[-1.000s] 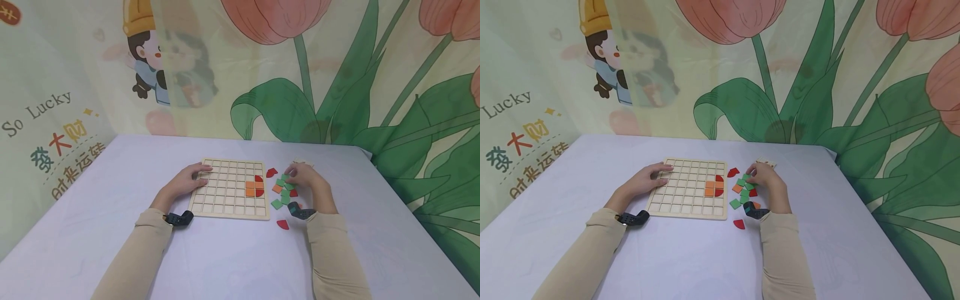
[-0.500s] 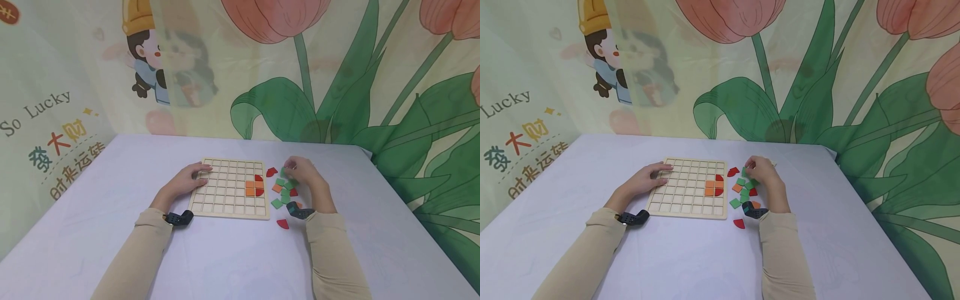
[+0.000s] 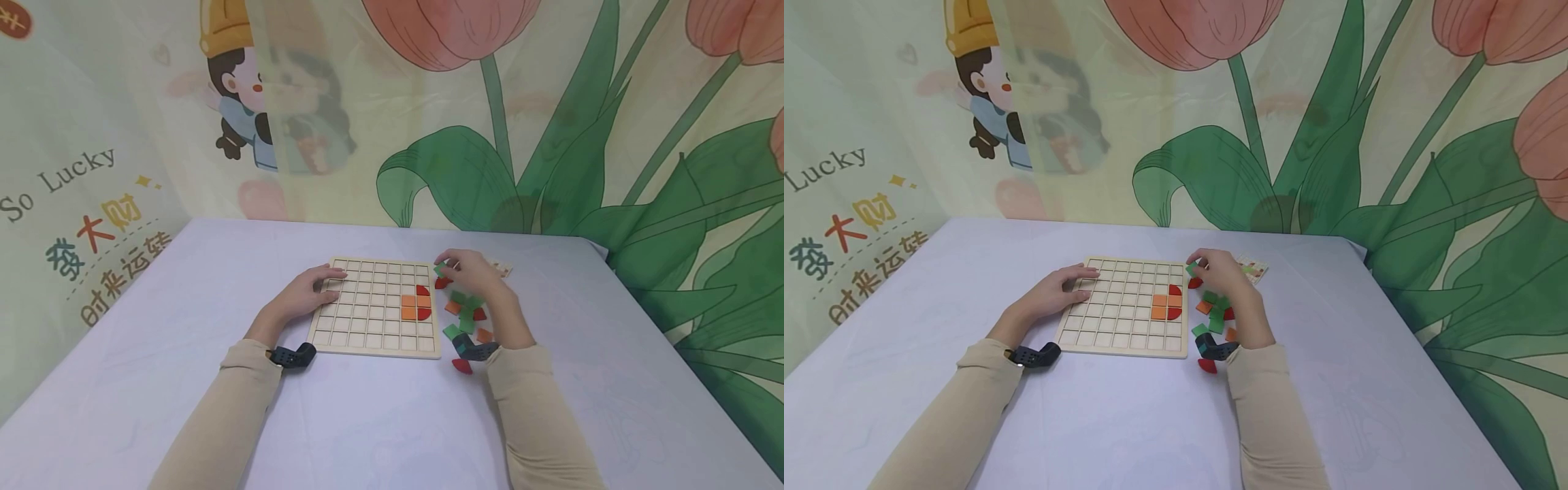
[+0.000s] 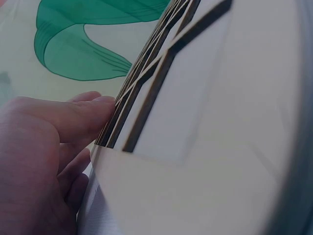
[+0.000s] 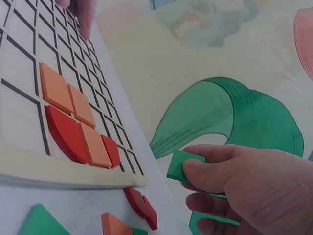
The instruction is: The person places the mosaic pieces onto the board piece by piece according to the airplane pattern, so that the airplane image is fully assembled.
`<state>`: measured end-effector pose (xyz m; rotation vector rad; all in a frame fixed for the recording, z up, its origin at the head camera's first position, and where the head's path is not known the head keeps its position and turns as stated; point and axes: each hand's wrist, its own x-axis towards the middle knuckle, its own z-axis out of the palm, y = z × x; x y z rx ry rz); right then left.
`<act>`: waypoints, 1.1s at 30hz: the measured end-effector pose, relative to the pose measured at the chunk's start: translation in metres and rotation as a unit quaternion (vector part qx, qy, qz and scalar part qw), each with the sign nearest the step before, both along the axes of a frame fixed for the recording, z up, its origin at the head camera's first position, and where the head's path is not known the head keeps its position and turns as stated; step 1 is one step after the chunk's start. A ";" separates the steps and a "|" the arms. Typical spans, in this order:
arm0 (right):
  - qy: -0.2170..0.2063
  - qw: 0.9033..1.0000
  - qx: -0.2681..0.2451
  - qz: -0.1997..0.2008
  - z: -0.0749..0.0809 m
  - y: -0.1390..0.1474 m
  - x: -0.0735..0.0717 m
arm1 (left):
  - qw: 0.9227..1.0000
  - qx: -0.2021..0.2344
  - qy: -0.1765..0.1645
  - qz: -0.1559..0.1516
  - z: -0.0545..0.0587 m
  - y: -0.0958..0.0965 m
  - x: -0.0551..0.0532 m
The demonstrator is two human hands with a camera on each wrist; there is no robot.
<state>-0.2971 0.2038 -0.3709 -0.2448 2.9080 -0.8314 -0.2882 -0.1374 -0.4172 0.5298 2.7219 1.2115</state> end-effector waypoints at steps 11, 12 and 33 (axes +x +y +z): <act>0.019 0.997 -0.003 0.074 0.002 -0.030 0.003 | 1.000 0.005 0.006 -0.005 0.001 0.000 0.001; 0.020 0.997 -0.005 0.081 0.002 -0.033 0.004 | 1.000 0.004 0.005 -0.004 0.002 0.000 0.001; 0.010 0.991 0.000 0.132 -0.015 -0.071 0.011 | 1.000 -0.002 0.018 -0.006 0.004 0.000 0.002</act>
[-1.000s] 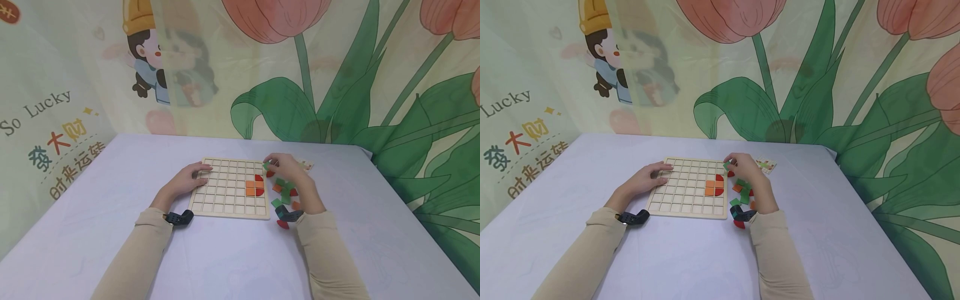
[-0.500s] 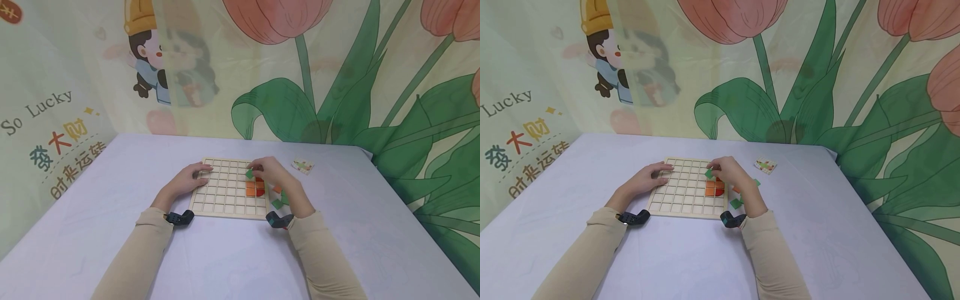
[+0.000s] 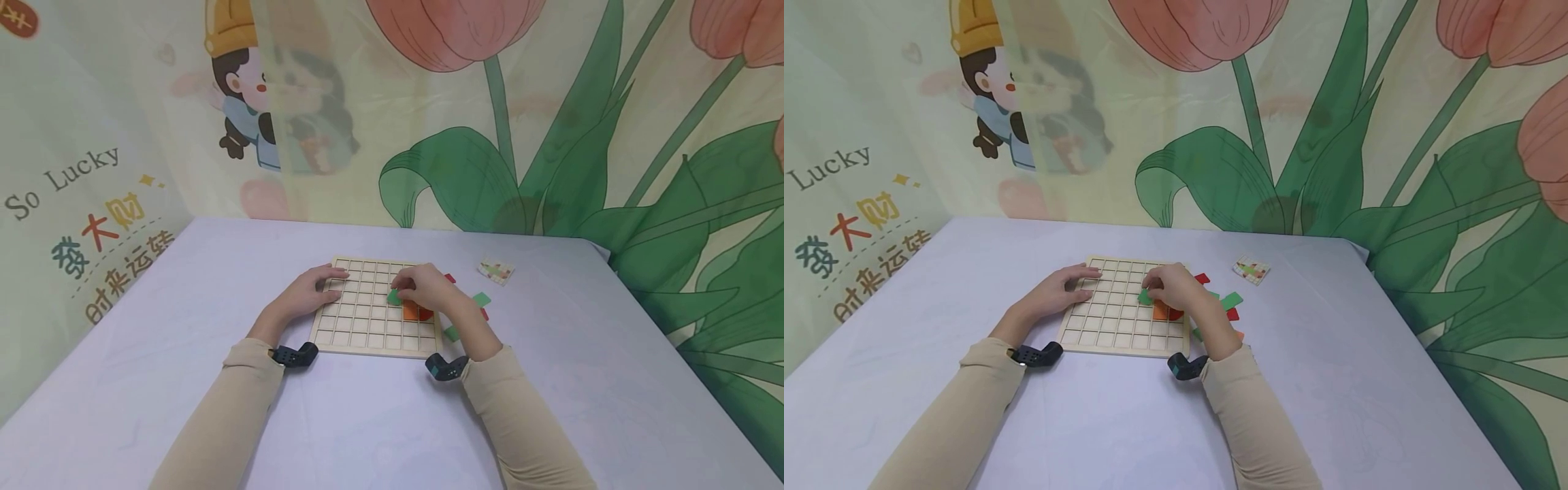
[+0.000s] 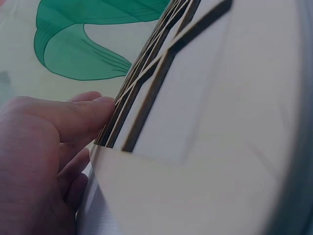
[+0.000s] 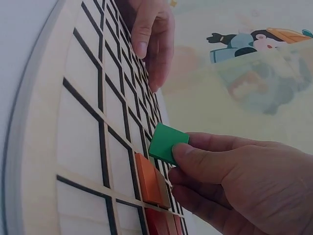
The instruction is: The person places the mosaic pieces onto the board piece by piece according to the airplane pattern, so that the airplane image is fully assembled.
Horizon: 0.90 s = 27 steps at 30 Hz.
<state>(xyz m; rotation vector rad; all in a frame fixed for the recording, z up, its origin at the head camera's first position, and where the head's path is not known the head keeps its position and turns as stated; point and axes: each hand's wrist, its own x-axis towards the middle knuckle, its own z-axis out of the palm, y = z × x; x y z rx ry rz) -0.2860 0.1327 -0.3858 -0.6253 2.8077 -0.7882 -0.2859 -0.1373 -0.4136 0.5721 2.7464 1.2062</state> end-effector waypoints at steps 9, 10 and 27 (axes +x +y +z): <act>0.008 1.000 0.016 0.010 0.000 -0.003 0.001 | 1.000 -0.003 -0.007 0.005 0.000 0.001 0.001; 0.009 1.000 0.017 0.010 0.000 -0.003 0.001 | 1.000 -0.002 -0.007 0.005 0.001 0.001 0.001; 0.006 0.998 0.066 0.016 0.000 -0.003 0.002 | 1.000 -0.006 -0.009 0.010 -0.001 0.000 -0.002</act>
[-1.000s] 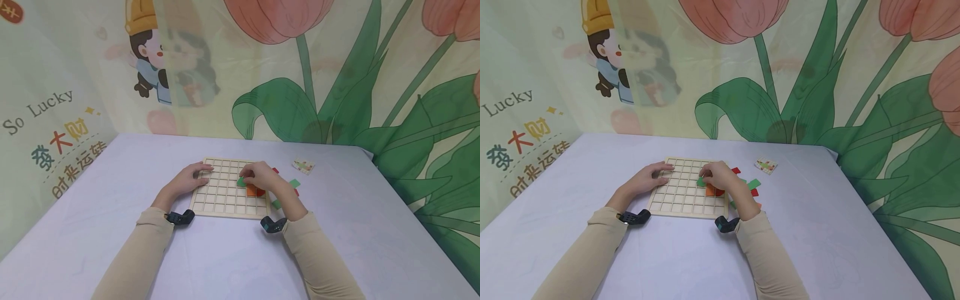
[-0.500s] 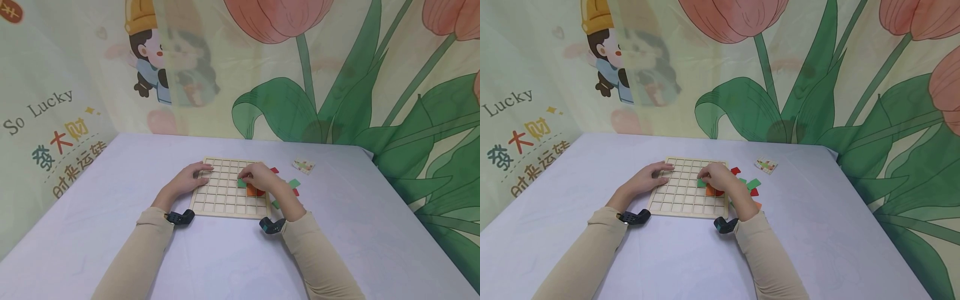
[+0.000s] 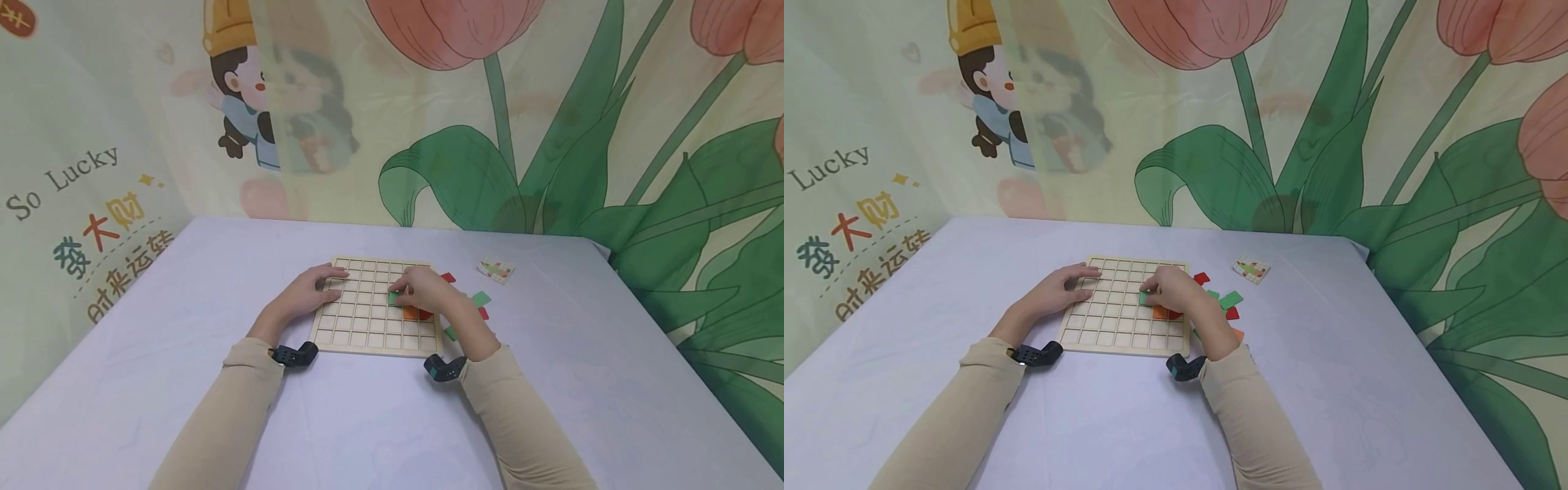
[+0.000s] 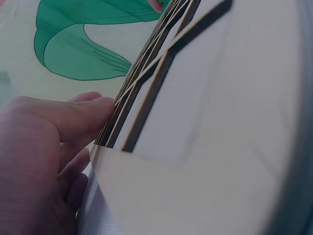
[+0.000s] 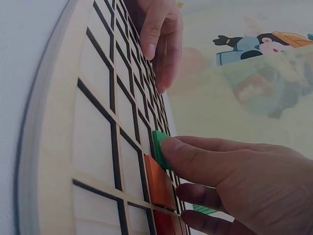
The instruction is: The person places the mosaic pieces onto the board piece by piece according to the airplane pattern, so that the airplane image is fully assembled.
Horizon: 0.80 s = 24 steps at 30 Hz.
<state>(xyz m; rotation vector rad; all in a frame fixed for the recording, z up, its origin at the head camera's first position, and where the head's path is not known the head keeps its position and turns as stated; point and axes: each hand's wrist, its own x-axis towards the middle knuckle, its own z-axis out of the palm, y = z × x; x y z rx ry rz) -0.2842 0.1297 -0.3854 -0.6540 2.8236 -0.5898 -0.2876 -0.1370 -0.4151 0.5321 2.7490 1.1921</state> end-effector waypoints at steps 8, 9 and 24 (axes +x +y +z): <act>0.000 1.000 0.008 0.002 0.000 0.000 0.001 | 1.000 -0.004 -0.006 0.004 0.003 0.000 0.003; 0.000 1.000 0.008 0.002 0.001 0.000 0.001 | 1.000 -0.004 -0.007 0.005 0.003 0.000 0.003; -0.008 1.000 -0.015 0.010 -0.001 0.004 -0.001 | 1.000 -0.011 -0.004 0.010 0.002 0.002 0.002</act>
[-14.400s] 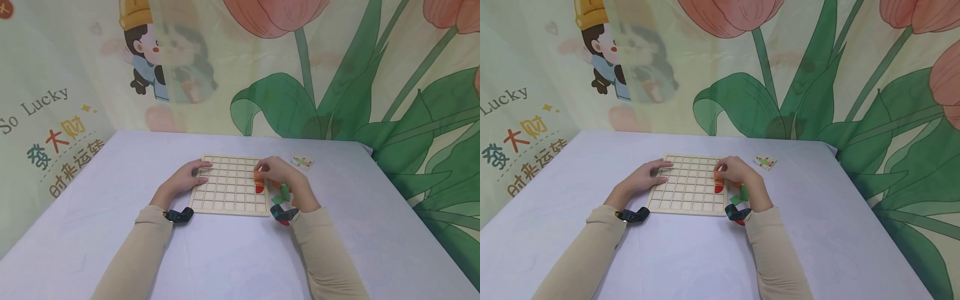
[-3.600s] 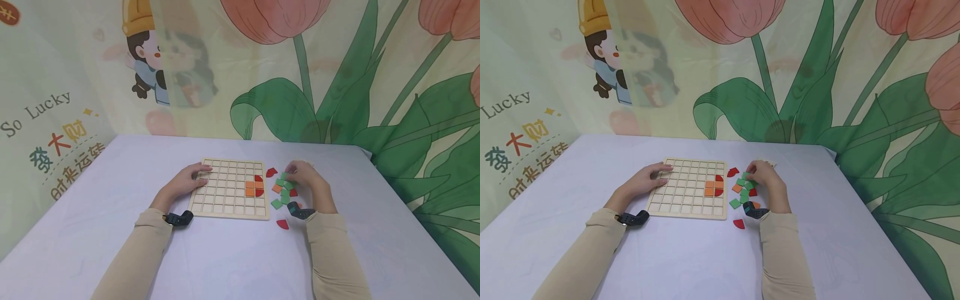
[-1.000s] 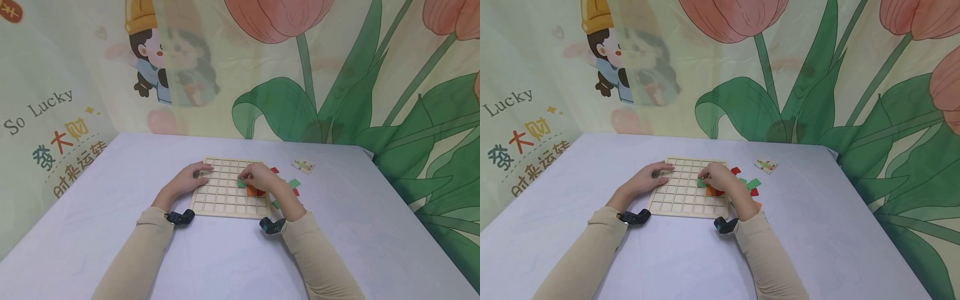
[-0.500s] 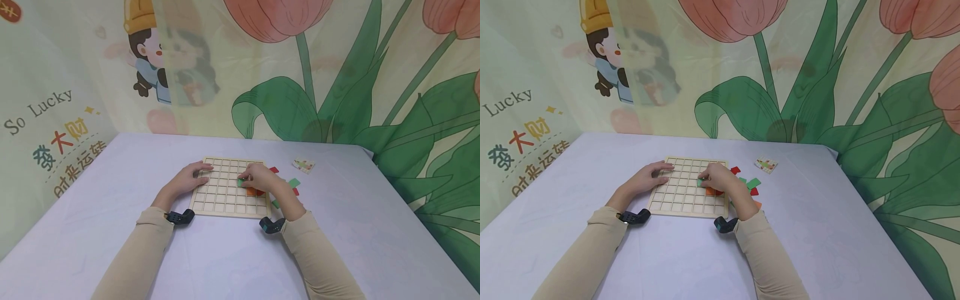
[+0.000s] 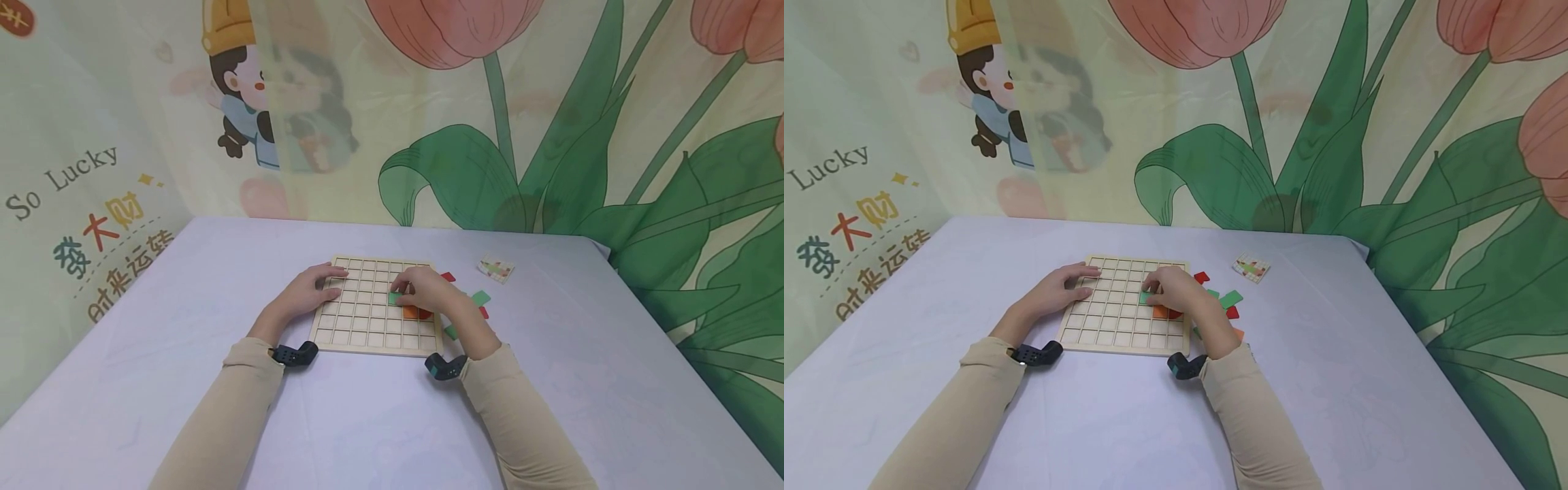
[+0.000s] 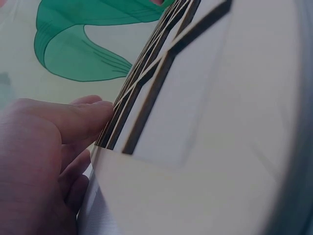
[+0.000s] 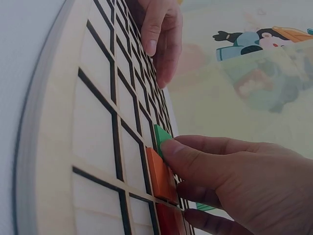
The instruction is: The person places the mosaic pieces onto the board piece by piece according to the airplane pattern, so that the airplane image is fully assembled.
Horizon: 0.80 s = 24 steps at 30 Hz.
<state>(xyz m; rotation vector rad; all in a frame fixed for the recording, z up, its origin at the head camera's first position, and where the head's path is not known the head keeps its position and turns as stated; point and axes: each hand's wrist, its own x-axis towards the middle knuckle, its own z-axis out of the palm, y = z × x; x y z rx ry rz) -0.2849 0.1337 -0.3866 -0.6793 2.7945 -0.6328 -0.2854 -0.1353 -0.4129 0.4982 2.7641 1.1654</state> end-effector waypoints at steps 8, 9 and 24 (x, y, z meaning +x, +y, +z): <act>0.014 1.000 -0.011 0.006 -0.002 0.002 -0.001 | 1.000 -0.001 -0.004 0.004 -0.002 0.000 -0.001; 0.016 1.000 -0.011 0.007 -0.002 0.002 -0.001 | 1.000 -0.001 -0.005 0.005 -0.001 0.000 -0.001; -0.054 0.995 -0.050 -0.068 0.008 0.055 -0.010 | 1.000 0.009 -0.008 0.003 -0.001 -0.001 -0.001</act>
